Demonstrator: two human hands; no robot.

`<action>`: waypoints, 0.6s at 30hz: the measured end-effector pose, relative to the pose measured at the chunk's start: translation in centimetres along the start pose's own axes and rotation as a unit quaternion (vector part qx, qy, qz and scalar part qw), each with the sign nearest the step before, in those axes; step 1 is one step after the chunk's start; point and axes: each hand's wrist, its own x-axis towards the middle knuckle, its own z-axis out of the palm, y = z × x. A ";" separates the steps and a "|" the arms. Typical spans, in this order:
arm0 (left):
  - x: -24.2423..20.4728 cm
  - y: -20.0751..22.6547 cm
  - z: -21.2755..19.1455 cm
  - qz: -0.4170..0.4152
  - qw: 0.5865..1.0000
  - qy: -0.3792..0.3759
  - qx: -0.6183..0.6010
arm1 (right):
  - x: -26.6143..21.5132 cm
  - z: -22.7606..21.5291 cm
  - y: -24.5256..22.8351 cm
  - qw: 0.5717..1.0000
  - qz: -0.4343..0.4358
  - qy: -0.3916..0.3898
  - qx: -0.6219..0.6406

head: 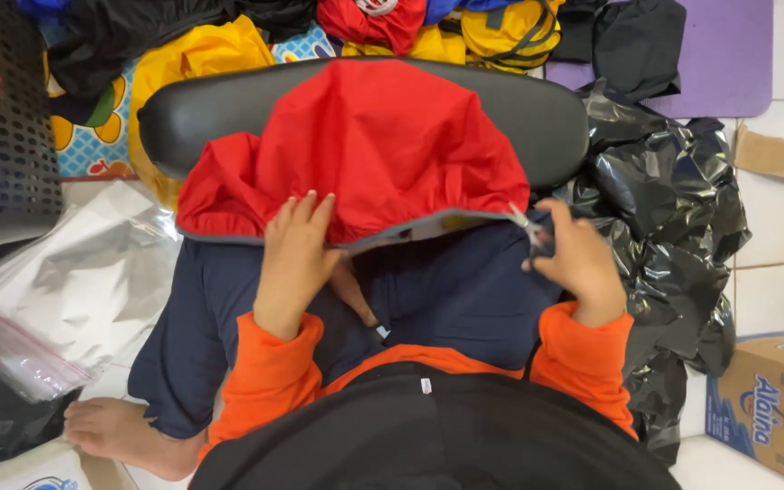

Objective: Trimming a strap, cleaning a red fabric item with a sponge, folding it, and placing it into a plastic bag.

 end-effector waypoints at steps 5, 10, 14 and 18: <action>0.1 5.1 -0.9 0.126 0.984 0.067 -0.108 | -1.7 1.5 -1.5 0.960 -0.155 -0.057 0.224; 0.0 9.6 5.7 0.158 0.902 0.030 -0.401 | -1.7 3.8 -5.1 0.927 -0.263 -0.095 0.250; 0.0 10.8 10.4 0.010 0.846 0.046 -0.531 | 0.5 7.2 -7.3 0.931 -0.282 -0.070 0.221; 0.5 10.3 10.2 -0.049 0.846 0.131 -0.514 | 1.5 9.0 -9.7 0.934 -0.300 -0.039 0.189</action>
